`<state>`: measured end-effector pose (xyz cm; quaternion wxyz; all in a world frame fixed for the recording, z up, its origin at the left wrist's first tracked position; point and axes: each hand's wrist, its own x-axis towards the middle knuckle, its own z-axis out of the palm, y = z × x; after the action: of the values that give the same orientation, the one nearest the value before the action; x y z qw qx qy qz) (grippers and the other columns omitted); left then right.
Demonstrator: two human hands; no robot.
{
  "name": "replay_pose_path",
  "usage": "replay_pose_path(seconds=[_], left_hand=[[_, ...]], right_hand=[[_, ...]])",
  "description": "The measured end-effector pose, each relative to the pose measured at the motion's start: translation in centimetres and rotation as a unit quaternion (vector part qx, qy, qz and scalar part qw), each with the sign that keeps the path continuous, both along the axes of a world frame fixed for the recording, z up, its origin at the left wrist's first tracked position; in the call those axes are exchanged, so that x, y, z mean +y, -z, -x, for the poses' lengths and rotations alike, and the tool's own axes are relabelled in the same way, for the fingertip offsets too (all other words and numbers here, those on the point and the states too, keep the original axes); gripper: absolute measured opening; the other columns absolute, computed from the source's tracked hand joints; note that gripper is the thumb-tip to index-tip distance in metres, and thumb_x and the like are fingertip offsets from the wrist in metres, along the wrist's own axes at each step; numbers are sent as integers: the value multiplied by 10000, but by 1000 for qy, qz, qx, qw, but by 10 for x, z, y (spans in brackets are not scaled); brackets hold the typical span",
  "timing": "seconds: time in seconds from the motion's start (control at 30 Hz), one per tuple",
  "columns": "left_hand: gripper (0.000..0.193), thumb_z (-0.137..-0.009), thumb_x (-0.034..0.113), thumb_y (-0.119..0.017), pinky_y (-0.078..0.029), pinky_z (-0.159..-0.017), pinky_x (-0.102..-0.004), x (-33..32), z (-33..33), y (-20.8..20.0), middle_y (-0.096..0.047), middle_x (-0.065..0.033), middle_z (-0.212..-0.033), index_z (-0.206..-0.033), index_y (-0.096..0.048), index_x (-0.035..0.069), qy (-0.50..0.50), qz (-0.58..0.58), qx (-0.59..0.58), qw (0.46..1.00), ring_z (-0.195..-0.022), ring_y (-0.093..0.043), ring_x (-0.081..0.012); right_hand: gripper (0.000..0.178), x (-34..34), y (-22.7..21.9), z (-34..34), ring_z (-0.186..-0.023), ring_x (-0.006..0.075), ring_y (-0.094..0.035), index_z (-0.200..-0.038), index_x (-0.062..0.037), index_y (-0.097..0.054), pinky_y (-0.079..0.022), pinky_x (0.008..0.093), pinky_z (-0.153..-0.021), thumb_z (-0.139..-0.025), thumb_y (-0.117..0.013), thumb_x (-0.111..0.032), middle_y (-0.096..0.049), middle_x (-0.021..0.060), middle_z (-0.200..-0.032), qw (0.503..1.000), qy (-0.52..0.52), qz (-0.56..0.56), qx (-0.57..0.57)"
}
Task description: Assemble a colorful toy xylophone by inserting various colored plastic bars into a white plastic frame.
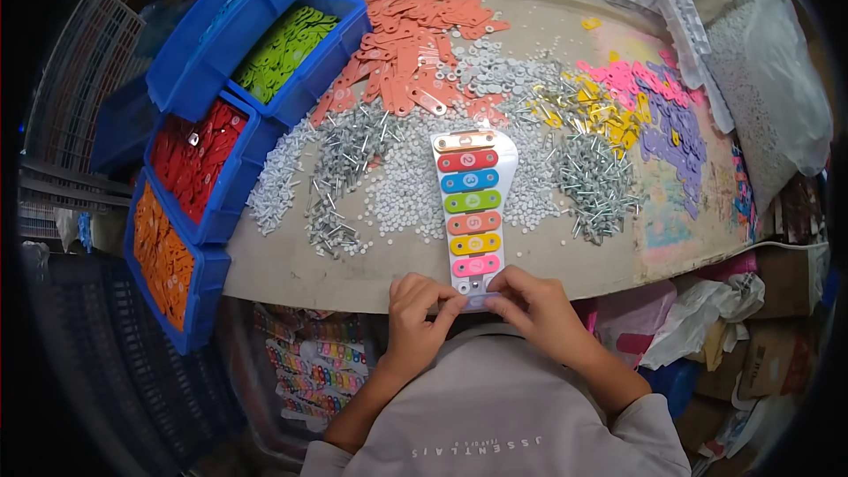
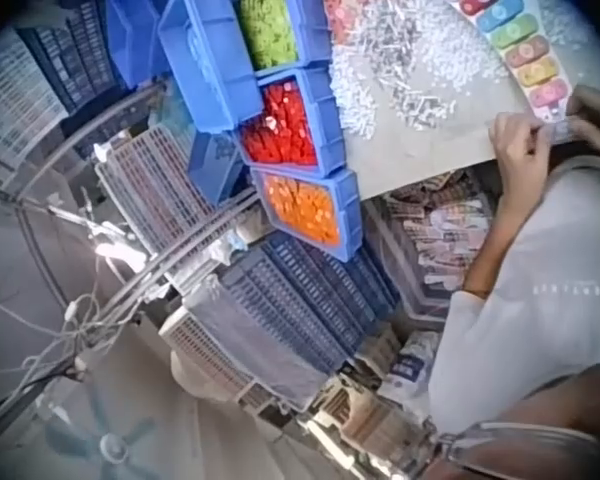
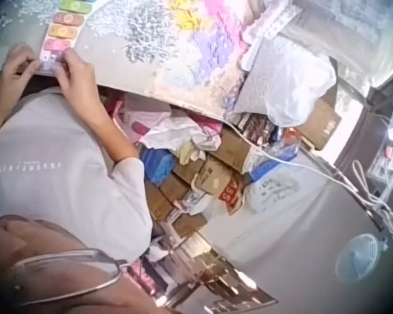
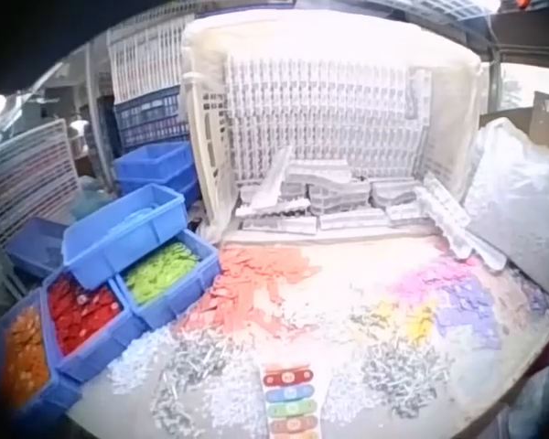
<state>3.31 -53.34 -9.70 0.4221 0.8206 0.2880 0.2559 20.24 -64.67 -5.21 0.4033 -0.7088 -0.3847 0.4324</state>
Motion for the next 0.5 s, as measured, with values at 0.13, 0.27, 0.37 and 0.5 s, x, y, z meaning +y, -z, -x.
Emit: replay_pose_path(seconds=[0.13,0.27,0.37,0.5], left_hand=[[146,-815,125,-778,-362,-759,-375,3,-7,6,-584,-13,-714,-786,-642,78,-44,-62,29,997,-749,-546,-222],[159,-808,106,-778,-363,-766,-368,3,-12,11,-580,-36,-720,-792,-625,68,-39,-57,33,997,-757,-526,-241],[170,-812,110,-783,-367,-768,-367,0,-15,8,-587,-30,-734,-827,-619,69,-48,-48,41,997,-759,-530,-232],[195,-812,108,-792,-376,-763,-367,1,-16,6,-603,-31,-775,-879,-613,69,-56,-37,49,997,-767,-534,-225]], right_hand=[[104,5,5,-1,-620,142,-581,-981,23,-596,-480,304,-595,-944,-662,-49,-638,91,-735,996,14,-30,-81],[101,7,6,-4,-616,132,-575,-964,24,-586,-478,301,-592,-944,-659,-42,-631,96,-729,997,22,-4,-71],[105,6,8,-4,-613,130,-577,-943,26,-580,-474,292,-587,-950,-656,-46,-634,93,-727,997,33,3,-66],[142,3,15,-7,-615,98,-569,-924,19,-576,-458,259,-574,-945,-681,-74,-629,70,-710,997,56,13,-51]])
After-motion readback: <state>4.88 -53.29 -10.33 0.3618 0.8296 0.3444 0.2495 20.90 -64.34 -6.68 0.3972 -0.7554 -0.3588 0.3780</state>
